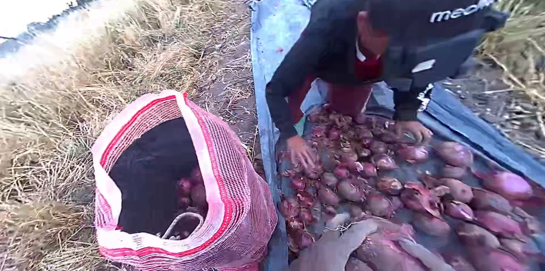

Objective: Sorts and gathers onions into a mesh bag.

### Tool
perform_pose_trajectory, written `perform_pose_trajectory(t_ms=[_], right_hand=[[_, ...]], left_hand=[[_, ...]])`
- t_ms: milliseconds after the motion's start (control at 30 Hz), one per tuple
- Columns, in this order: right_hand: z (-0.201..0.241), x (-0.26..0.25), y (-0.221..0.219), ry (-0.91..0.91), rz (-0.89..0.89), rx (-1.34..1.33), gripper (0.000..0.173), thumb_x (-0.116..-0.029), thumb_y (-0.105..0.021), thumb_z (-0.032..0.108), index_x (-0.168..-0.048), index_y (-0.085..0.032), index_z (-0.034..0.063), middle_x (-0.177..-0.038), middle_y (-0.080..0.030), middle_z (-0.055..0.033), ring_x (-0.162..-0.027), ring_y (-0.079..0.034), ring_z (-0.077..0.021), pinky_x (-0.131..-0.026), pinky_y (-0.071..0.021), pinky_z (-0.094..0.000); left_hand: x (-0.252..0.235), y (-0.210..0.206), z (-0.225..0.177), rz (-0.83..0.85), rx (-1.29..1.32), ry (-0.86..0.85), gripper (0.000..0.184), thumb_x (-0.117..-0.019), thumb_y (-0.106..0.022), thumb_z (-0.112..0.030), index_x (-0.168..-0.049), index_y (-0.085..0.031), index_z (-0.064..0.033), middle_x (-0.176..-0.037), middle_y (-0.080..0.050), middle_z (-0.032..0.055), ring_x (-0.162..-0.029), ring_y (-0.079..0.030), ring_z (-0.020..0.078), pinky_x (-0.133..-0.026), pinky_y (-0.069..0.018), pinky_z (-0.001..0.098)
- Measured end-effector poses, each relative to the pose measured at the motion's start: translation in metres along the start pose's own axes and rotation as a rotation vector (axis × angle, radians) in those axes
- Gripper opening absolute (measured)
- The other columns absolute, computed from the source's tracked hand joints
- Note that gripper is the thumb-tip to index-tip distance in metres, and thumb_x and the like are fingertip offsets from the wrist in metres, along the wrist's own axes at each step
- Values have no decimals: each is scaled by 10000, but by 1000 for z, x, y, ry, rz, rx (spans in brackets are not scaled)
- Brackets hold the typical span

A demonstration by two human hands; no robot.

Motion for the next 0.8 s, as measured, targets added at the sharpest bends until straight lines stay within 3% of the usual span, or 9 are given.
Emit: perform_pose_trajectory(t_ms=[67, 200, 267, 433, 533, 600, 667, 733, 800], right_hand=[[12, -16, -6, 421, 277, 13, 1226, -671, -870, 546, -1521, -251, -83, -1527, -358, -326, -1448, -399, -300, -1204, -371, -436], [126, -58, -60, 637, 398, 141, 1255, -573, -886, 666, -1584, -282, 232, -1522, -487, -13, -1351, -519, -92, -1112, -508, -367], [181, -81, -98, 765, 401, 208, 1225, -564, -887, 649, -1582, -298, 306, -1494, -503, 77, -1284, -561, -49, -1029, -570, -333], [290, -137, -215, 1083, 626, 40, 1224, -508, -983, 278, -1548, -369, 78, -1535, -474, -116, -1339, -547, -176, -1100, -526, -397], [277, -168, -278, 1014, 696, 126, 1111, -506, -964, 159, -1497, -472, 62, -1430, -554, -183, -1274, -583, -267, -1068, -517, -488], [236, -177, -303, 906, 709, 342, 830, -584, -932, 67, -1351, -616, 38, -1276, -654, -187, -1163, -640, -301, -1007, -541, -523], [188, -171, -305, 680, 707, 694, 457, -780, -853, 113, -1193, -679, 22, -1122, -687, -198, -1054, -664, -361, -908, -535, -595], [158, -144, -277, 551, 624, 774, 272, -891, -715, 132, -1137, -688, 19, -1083, -695, -194, -1042, -667, -372, -889, -526, -614], [130, -102, -228, 637, 309, 553, 231, -924, -602, 89, -1110, -727, 29, -1081, -727, -147, -1017, -705, -281, -905, -574, -507]], left_hand=[[31, 44, -50, -166, -89, -90, 1199, -588, -844, -539, -1546, -385, 16, -1605, -258, 326, -1473, -332, 428, -1186, -360, 542], [120, 131, -131, -382, -323, -194, 1110, -659, -832, -579, -1578, -382, -149, -1621, -340, 139, -1431, -436, 251, -1140, -454, 467], [160, 172, -160, -451, -414, -276, 1082, -723, -783, -622, -1597, -341, -163, -1618, -365, 76, -1429, -443, 216, -1147, -463, 470], [238, 277, -166, -687, -474, -307, 1073, -721, -790, -659, -1600, -334, -247, -1498, -532, 12, -1261, -602, 188, -998, -575, 425], [261, 309, -106, -817, -400, -73, 1027, -712, -781, -656, -1585, -365, -309, -1533, -497, 0, -1309, -566, 193, -1018, -548, 470], [256, 293, -63, -658, -431, 233, 931, -759, -734, -569, -1564, -407, -235, -1541, -473, 94, -1353, -525, 250, -1079, -485, 520], [239, 249, -38, -267, -560, 501, 749, -892, -667, -493, -1534, -460, -167, -1439, -568, 163, -1292, -578, 307, -1079, -460, 568], [224, 212, -27, 59, -657, 568, 460, -1024, -522, -402, -1421, -603, -185, -1264, -688, 138, -1149, -663, 308, -994, -496, 594], [223, 198, -20, 192, -662, 535, 475, -1031, -468, -383, -1487, -534, -263, -1277, -691, 100, -1146, -670, 290, -987, -502, 601]])
Point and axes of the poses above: each hand's wrist, its own x-axis away from the middle knuckle, its own y-axis out of the back of the hand, z = x × y, the point moved 5 cm from there along -x, towards the middle knuckle
